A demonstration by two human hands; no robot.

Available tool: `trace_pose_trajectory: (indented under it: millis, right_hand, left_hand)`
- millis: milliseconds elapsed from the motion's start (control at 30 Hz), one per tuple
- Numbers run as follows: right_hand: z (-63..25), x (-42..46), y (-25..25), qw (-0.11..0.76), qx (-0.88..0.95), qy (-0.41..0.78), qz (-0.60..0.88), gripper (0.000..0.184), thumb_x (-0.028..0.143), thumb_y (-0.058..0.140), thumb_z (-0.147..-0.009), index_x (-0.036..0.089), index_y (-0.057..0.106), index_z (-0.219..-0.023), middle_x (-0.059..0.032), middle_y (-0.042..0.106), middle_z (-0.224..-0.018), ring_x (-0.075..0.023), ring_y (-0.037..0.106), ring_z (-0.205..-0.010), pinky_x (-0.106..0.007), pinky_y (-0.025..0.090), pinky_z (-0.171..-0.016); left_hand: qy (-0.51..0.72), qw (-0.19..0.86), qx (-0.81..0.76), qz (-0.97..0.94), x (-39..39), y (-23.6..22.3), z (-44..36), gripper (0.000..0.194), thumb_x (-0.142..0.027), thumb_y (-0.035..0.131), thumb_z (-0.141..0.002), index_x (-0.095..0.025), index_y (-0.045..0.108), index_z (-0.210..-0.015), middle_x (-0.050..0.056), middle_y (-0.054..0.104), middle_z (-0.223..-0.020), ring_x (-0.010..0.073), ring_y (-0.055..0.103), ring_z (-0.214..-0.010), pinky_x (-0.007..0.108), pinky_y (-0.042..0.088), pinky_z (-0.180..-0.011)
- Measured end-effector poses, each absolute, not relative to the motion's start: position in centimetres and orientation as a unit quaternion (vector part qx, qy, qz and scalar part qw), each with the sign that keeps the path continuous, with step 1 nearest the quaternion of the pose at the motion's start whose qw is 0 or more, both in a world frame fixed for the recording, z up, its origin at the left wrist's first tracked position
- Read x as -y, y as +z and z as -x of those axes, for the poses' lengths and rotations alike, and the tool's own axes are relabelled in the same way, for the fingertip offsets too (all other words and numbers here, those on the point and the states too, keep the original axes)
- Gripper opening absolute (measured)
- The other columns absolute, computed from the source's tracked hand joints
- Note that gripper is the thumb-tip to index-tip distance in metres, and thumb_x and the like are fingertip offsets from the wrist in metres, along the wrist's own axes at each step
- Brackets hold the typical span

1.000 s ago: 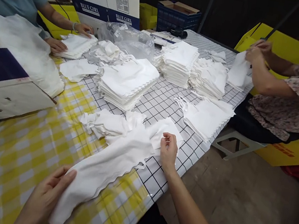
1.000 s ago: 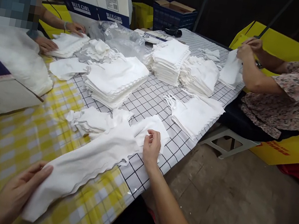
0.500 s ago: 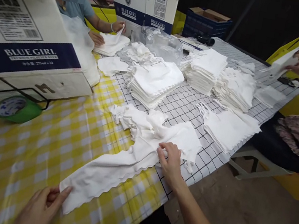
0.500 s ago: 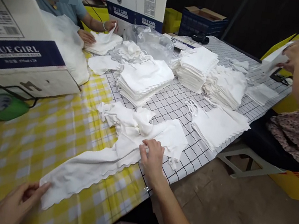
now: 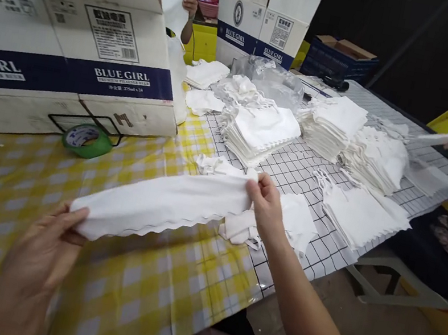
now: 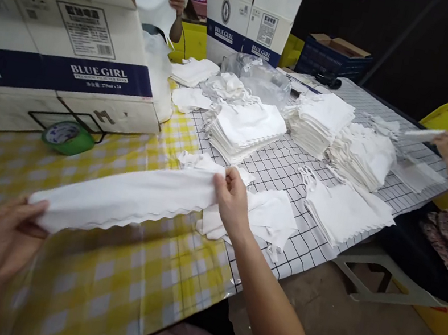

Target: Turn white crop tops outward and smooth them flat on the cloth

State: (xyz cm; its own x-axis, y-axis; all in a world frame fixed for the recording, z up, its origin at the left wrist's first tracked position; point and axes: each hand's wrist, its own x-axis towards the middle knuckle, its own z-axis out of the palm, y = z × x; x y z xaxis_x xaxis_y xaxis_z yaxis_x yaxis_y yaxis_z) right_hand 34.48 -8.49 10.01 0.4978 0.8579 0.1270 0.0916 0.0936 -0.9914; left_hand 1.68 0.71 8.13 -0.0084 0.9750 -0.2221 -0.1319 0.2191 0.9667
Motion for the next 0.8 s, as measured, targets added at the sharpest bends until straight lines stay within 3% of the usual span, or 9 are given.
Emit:
trace_pose_trajectory:
  millis: [100, 233, 367, 500, 667, 800]
  right_hand:
    - [-33.9, 10.5, 10.9, 0.609, 0.378, 0.342, 0.607, 0.024, 0.045, 0.05, -0.083, 0.021, 0.05, -0.081, 0.0012, 0.049, -0.065, -0.0116, 0.045, -0.054, -0.022, 0.036, -0.045]
    - [-33.0, 15.0, 6.2, 0.496, 0.344, 0.458, 0.653, 0.025, 0.045, 0.056, -0.078, 0.02, 0.054, -0.08, 0.0022, 0.05, -0.058, -0.0111, 0.043, -0.049, -0.021, 0.033, -0.041]
    - [-31.9, 18.7, 0.9, 0.41, 0.338, 0.466, 0.707, 0.024, 0.043, 0.061, -0.072, 0.02, 0.056, -0.07, 0.0046, 0.045, -0.049, -0.0103, 0.038, -0.043, -0.021, 0.027, -0.038]
    - [-31.5, 20.3, -0.6, 0.365, 0.332, 0.489, 0.72, 0.02, 0.041, 0.058, -0.074, 0.021, 0.058, -0.078, 0.0053, 0.047, -0.048, -0.0101, 0.037, -0.039, -0.021, 0.026, -0.037]
    - [-31.6, 20.5, -0.3, 0.328, 0.355, 0.494, 0.723, 0.018, 0.038, 0.056, -0.076, 0.021, 0.056, -0.083, 0.0063, 0.047, -0.048, -0.0097, 0.037, -0.038, -0.02, 0.025, -0.036]
    - [-31.6, 20.5, -0.5, 0.307, 0.361, 0.501, 0.724, 0.018, 0.039, 0.052, -0.08, 0.022, 0.052, -0.085, 0.008, 0.043, -0.046, -0.0094, 0.036, -0.036, -0.02, 0.027, -0.034]
  left_hand:
    - [0.437, 0.569, -0.573, -0.396, 1.3, 8.9, 1.7, 0.027, -0.028, 0.072, -0.059, -0.026, 0.064, -0.085, -0.006, 0.07, -0.088, 0.0216, 0.063, -0.084, 0.025, 0.056, -0.057]
    - [0.278, 0.645, -0.651, -0.288, 6.8, 5.3, 4.5, 0.053, -0.026, 0.08, -0.047, -0.027, 0.062, -0.097, -0.001, 0.072, -0.086, 0.0254, 0.066, -0.075, 0.032, 0.057, -0.057]
    - [0.171, 0.671, -0.675, -0.255, 11.4, 1.3, 4.8, 0.05, -0.036, 0.082, -0.046, -0.022, 0.059, -0.088, 0.001, 0.07, -0.068, 0.0225, 0.064, -0.056, 0.032, 0.053, -0.048]
    - [0.129, 0.669, -0.656, -0.326, 13.4, -0.6, 5.3, 0.044, -0.046, 0.076, -0.054, -0.021, 0.053, -0.081, -0.001, 0.063, -0.054, 0.0147, 0.053, -0.038, 0.023, 0.041, -0.036]
    - [0.062, 0.574, -0.664, -0.475, 13.3, -0.7, 7.0, 0.04, -0.057, 0.06, -0.066, -0.022, 0.049, -0.08, -0.006, 0.051, -0.043, 0.0145, 0.047, -0.03, 0.021, 0.03, -0.033]
    - [0.048, 0.39, -0.7, -0.597, 11.2, 0.2, 7.2, 0.046, -0.058, 0.058, -0.067, -0.024, 0.051, -0.096, -0.005, 0.055, -0.062, 0.0141, 0.051, -0.043, 0.025, 0.039, -0.043]
